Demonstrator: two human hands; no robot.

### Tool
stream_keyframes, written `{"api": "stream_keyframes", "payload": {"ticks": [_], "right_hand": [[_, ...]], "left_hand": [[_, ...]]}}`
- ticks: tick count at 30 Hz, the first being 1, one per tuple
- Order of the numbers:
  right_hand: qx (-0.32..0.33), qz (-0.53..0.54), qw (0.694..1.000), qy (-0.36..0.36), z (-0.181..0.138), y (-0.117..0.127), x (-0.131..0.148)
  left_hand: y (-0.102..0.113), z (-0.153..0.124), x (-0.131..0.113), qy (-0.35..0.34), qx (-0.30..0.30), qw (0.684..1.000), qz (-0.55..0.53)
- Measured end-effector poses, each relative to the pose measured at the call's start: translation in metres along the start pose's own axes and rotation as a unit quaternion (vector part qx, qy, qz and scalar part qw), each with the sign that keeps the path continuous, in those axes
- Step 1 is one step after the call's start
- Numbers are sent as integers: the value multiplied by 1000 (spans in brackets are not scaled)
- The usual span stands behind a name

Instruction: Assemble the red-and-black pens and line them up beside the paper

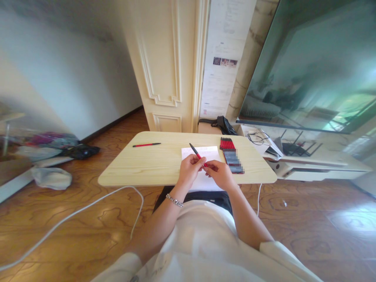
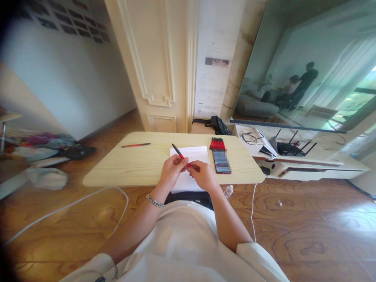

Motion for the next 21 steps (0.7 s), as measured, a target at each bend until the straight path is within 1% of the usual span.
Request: {"api": "stream_keyframes", "payload": {"ticks": [2, 6, 8, 10, 13, 14, 16, 19, 21], "right_hand": [[2, 1, 1000, 4, 0, -1, -2], [-10, 6, 1000, 16, 0, 5, 0], [-19, -7, 1000, 11, 1, 12, 1], [-38, -20, 999, 1, 4, 24, -1], [-87, 2, 996, -4, 14, 55, -8], [-106, 17, 994, -5, 18, 68, -13], [-158, 30, 987, -30, 25, 99, -30], [-214, -4, 974, -68, 35, 146, -57], [-245, -51, 963, -99, 38, 174, -74]], "left_hand": [[1, 0, -1, 0, 1, 1000, 11], [-3, -1, -2, 5, 25, 1000, 13], [-6, -2, -3, 2, 34, 999, 29], [-7, -2, -4, -4, 40, 998, 51], [-3, -4, -4, -21, 38, 996, 81], [0, -4, -5, -30, 35, 994, 96], [9, -6, -6, -47, 24, 990, 130], [27, -9, -8, -56, -7, 986, 158], [39, -11, -9, -64, -33, 981, 178]]}}
Point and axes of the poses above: each hand's wrist, its own z-axis towards the middle knuckle, its own y-axis out of the back of the hand, x = y × z, the point moved 9 cm from there along z, towards the middle knuckle, and after that the axes turned 6 degrees about x, right-handed, at the moved point
